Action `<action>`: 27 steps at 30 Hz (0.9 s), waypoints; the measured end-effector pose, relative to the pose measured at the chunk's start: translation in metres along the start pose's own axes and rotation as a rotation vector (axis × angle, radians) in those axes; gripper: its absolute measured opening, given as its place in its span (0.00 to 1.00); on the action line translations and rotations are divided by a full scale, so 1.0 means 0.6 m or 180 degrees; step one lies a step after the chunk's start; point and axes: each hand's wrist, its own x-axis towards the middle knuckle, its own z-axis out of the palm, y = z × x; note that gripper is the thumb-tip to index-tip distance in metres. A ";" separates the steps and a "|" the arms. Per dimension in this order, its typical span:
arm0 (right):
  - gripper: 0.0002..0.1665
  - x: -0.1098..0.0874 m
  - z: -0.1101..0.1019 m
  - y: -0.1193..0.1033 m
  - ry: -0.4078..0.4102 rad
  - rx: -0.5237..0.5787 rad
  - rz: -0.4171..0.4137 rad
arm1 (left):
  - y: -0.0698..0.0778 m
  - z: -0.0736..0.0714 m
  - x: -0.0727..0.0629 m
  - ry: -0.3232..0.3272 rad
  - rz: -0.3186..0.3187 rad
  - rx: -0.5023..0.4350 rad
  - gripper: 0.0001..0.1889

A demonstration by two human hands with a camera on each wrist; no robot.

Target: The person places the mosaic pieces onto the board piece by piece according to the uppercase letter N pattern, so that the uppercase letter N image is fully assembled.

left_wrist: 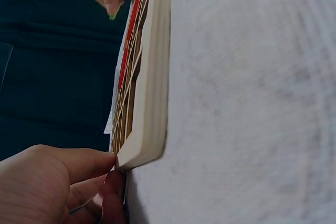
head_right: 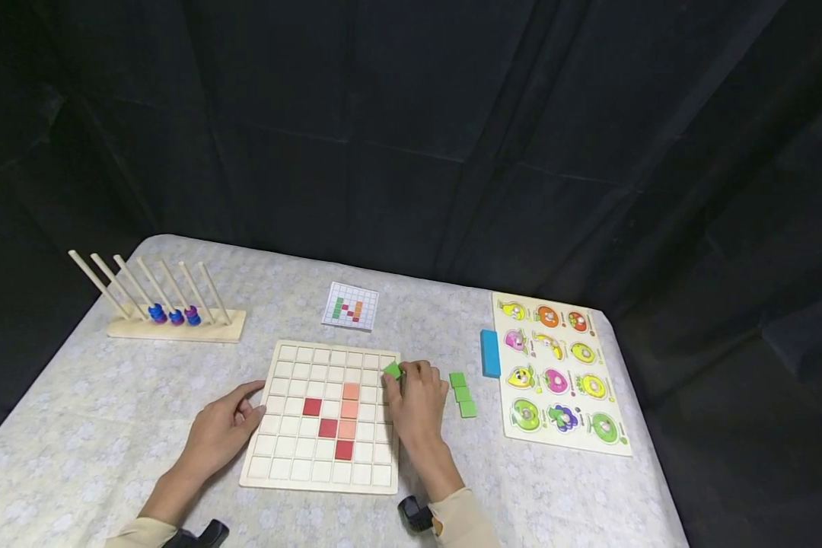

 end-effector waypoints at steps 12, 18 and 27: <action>0.17 -0.031 0.033 -0.069 -0.0403 0.0109 -0.0835 | 0.001 -0.001 -0.002 0.0006 -0.0014 -0.0032 0.21; 0.16 -0.035 0.050 -0.087 -0.0537 0.0080 -0.1265 | 0.002 -0.001 -0.001 -0.0008 -0.0004 -0.0033 0.21; 0.17 -0.029 0.070 -0.109 -0.0649 -0.0278 -0.1493 | 0.001 -0.002 0.000 -0.0034 -0.0018 -0.0044 0.21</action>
